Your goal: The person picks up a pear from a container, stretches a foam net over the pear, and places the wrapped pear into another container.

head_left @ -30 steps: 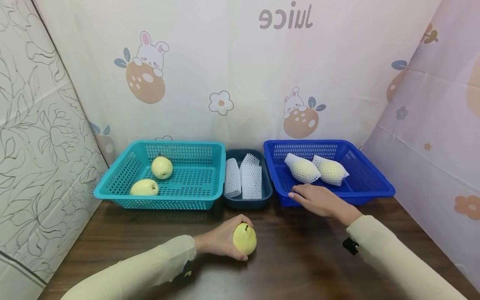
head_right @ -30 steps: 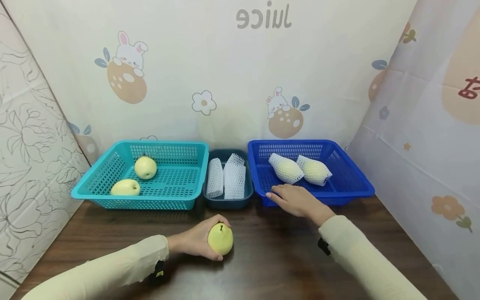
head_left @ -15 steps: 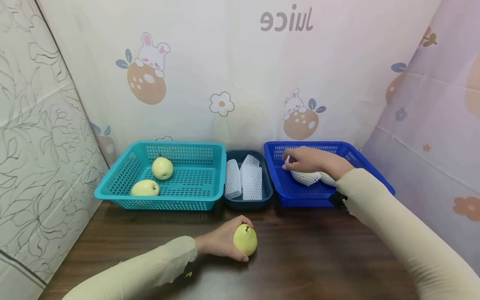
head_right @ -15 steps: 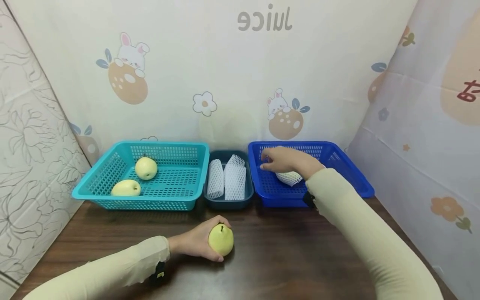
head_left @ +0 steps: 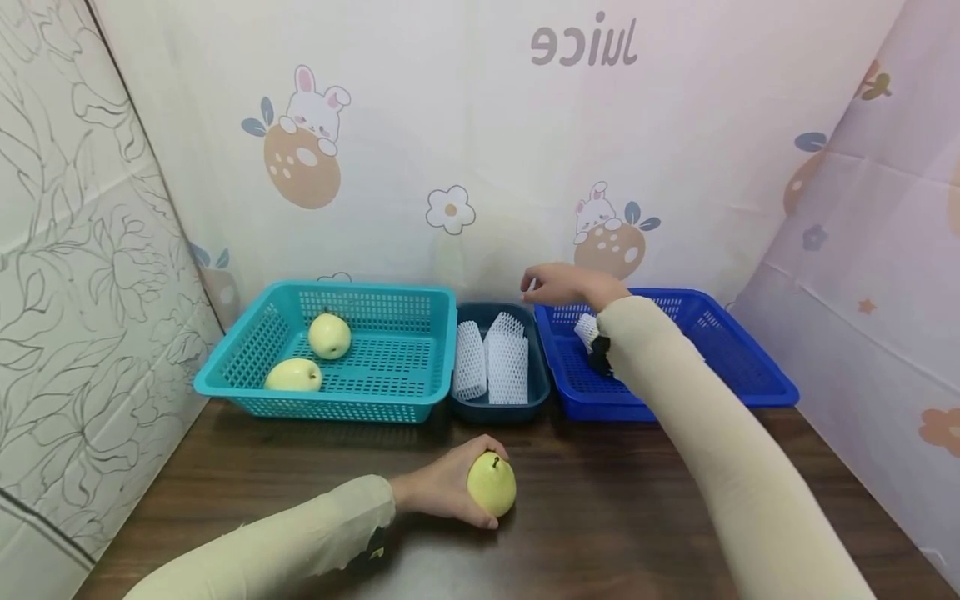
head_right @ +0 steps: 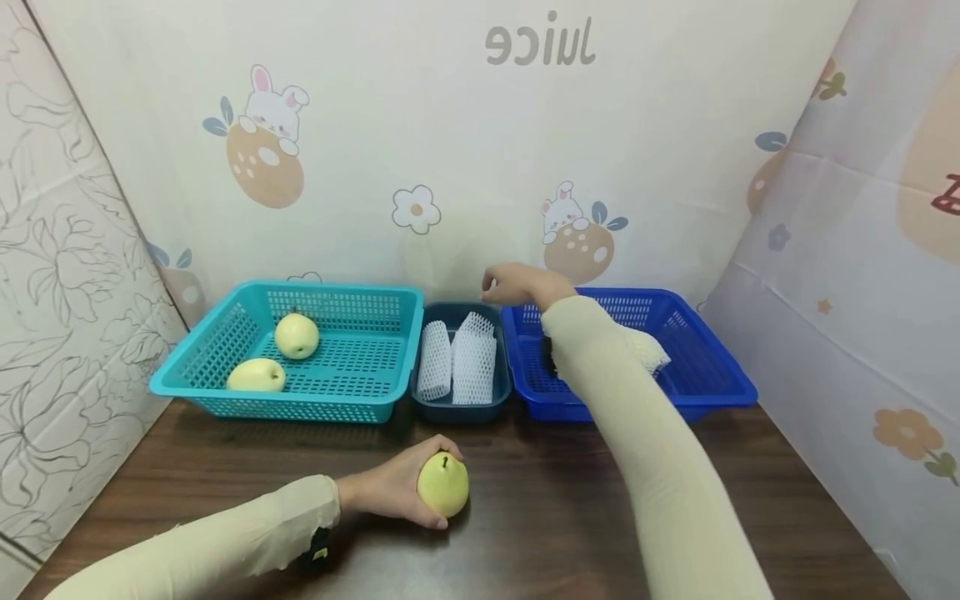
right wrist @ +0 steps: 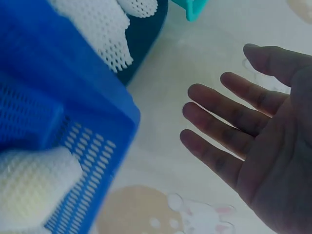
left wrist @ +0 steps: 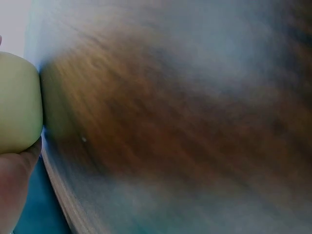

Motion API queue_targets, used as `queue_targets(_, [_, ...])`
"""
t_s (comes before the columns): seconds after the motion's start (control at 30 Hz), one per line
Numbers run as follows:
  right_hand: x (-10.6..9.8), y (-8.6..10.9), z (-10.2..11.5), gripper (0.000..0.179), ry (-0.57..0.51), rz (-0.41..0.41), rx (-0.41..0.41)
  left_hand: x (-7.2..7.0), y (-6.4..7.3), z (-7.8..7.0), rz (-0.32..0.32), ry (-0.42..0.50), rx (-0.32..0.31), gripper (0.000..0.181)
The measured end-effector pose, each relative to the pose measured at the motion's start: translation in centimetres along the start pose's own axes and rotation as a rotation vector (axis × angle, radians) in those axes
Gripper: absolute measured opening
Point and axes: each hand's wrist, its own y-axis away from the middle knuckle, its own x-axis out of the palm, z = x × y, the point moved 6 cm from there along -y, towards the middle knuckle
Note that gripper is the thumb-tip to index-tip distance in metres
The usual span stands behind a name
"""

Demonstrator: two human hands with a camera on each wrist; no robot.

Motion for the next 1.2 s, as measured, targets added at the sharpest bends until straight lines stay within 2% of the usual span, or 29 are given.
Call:
queue_targets(0.13, [1.5,-2.2,0.2,0.034,-0.024,0.005,-0.004,0.3,0.5,0.3,0.011,0.013,-0.013,0.071])
queue_targets(0.33, [4.7,-4.9,-0.5,0.035,-0.074,0.026,0.063,1.0,0.6,0.6,0.024,0.022,0.01,0.071])
queue_targets(0.5, [7.2,-6.4,-1.1,0.032,-0.046,0.052,0.062,1.4,0.3,0.6,0.03,0.03,0.03,0.071])
queue_targets(0.6, [8.3,-6.6,-1.6,0.031,-0.023,0.081,0.1,1.6,0.2,0.5,0.028,0.024,0.042,0.071])
queue_targets(0.77, [9.1,-6.7,-2.6,0.036,0.08,0.122,0.214,1.4,-0.3,0.2,0.023,0.016,0.047,0.071])
queue_targets(0.87, [9.3,-6.9,-3.2,0.039,0.122,0.13,0.247,1.2,-0.5,0.0,0.017,0.006,0.041,0.071])
queue_targets(0.97, [9.3,-6.9,-3.1,0.039,0.105,0.117,0.237,0.9,-0.5,-0.1,0.008,-0.002,0.024,0.072])
queue_targets(1.07, [9.2,-7.0,-2.6,0.037,0.099,0.1,0.192,0.6,-0.3,-0.1,0.008,-0.002,0.007,0.072])
queue_targets(1.2, [9.0,-7.2,-2.1,0.033,0.072,0.089,0.163,0.3,-0.3,-0.1,0.0,-0.009,0.007,0.072])
